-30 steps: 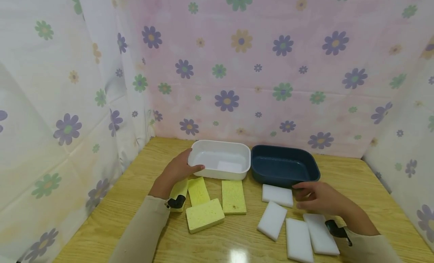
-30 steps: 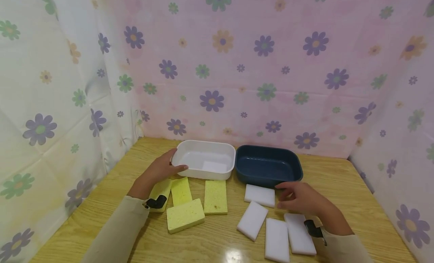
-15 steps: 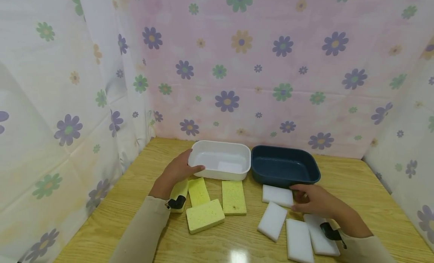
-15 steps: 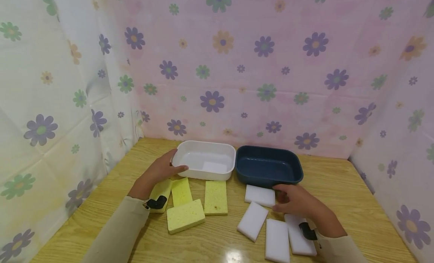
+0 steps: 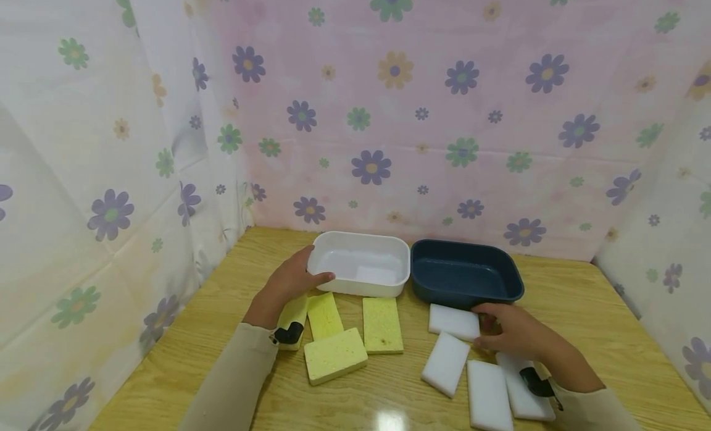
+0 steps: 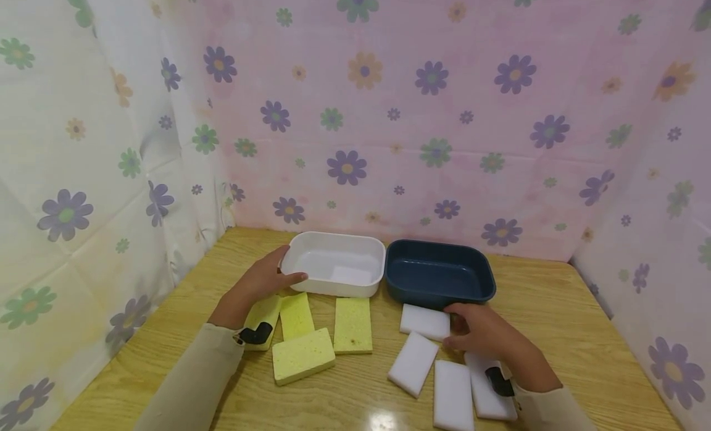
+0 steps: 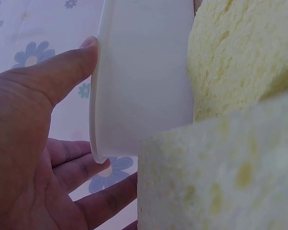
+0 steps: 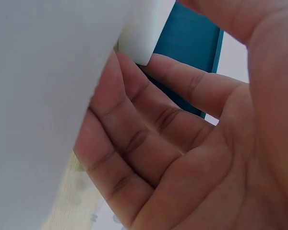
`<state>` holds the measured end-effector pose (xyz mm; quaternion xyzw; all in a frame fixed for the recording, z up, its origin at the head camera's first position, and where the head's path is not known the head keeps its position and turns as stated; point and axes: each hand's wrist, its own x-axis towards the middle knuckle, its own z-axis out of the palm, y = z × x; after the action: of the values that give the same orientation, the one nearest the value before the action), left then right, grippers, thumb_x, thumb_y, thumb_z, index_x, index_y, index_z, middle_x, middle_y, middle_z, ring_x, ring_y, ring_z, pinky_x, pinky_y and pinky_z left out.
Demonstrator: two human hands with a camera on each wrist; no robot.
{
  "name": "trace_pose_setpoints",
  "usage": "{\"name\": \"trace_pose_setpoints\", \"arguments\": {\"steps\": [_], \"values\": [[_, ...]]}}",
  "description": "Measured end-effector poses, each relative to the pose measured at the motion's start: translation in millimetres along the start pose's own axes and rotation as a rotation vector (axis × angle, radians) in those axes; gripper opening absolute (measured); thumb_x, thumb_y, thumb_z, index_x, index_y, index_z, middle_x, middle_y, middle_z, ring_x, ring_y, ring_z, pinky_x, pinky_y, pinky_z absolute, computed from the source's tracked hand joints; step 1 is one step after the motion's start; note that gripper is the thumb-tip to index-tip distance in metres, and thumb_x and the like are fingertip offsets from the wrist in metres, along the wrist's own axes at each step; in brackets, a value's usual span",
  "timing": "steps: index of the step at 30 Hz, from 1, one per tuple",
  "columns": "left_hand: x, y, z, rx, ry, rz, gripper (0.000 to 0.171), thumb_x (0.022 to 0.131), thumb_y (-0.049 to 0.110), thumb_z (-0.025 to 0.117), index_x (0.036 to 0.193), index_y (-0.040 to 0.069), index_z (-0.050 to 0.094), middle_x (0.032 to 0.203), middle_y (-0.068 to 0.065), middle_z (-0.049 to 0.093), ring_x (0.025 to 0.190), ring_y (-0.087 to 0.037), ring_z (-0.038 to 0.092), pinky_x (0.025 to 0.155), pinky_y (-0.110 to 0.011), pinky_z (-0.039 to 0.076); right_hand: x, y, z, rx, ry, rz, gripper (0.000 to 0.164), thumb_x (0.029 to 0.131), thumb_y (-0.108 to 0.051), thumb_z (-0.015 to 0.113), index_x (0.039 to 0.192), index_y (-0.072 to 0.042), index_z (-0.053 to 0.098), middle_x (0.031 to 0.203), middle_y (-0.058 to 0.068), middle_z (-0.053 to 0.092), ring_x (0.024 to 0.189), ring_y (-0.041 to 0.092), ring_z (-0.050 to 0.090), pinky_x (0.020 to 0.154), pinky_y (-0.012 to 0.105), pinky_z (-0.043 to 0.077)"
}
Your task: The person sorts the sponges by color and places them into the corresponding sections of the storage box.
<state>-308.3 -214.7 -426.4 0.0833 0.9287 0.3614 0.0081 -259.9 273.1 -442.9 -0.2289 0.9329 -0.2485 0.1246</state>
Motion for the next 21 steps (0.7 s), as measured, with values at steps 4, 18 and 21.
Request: {"name": "trace_pose_setpoints", "arguments": {"steps": [4,18,21], "values": [[-0.4,0.0,-1.8,0.012,0.001,-0.002,0.092,0.091,0.047,0.078,0.160,0.007,0.033,0.151,-0.016,0.053,0.133,-0.038,0.055,0.106,-0.060,0.046,1,0,0,0.004,0.006,-0.003,0.066,0.085,-0.045,0.084,0.134,-0.005,0.063,0.098,-0.001,0.065,0.078,0.009,0.054,0.066,0.027,0.046],[2.0,-4.5,1.0,0.004,-0.001,0.003,0.092,0.091,0.050,0.078,0.160,0.009,0.034,0.151,-0.014,0.054,0.132,-0.037,0.056,0.106,-0.060,0.047,-5,-3,-10,0.040,0.001,-0.011,0.061,0.089,-0.043,0.081,0.135,-0.008,0.063,0.103,-0.004,0.070,0.085,0.006,0.066,0.070,0.026,0.055],[2.5,-4.8,0.9,0.001,-0.001,0.010,0.092,0.091,0.050,0.078,0.160,0.009,0.034,0.150,-0.013,0.054,0.132,-0.036,0.056,0.106,-0.060,0.047,-7,-4,-12,0.030,0.015,-0.007,0.063,0.089,-0.045,0.081,0.137,-0.009,0.061,0.103,-0.005,0.071,0.085,0.004,0.066,0.071,0.026,0.055]]}}
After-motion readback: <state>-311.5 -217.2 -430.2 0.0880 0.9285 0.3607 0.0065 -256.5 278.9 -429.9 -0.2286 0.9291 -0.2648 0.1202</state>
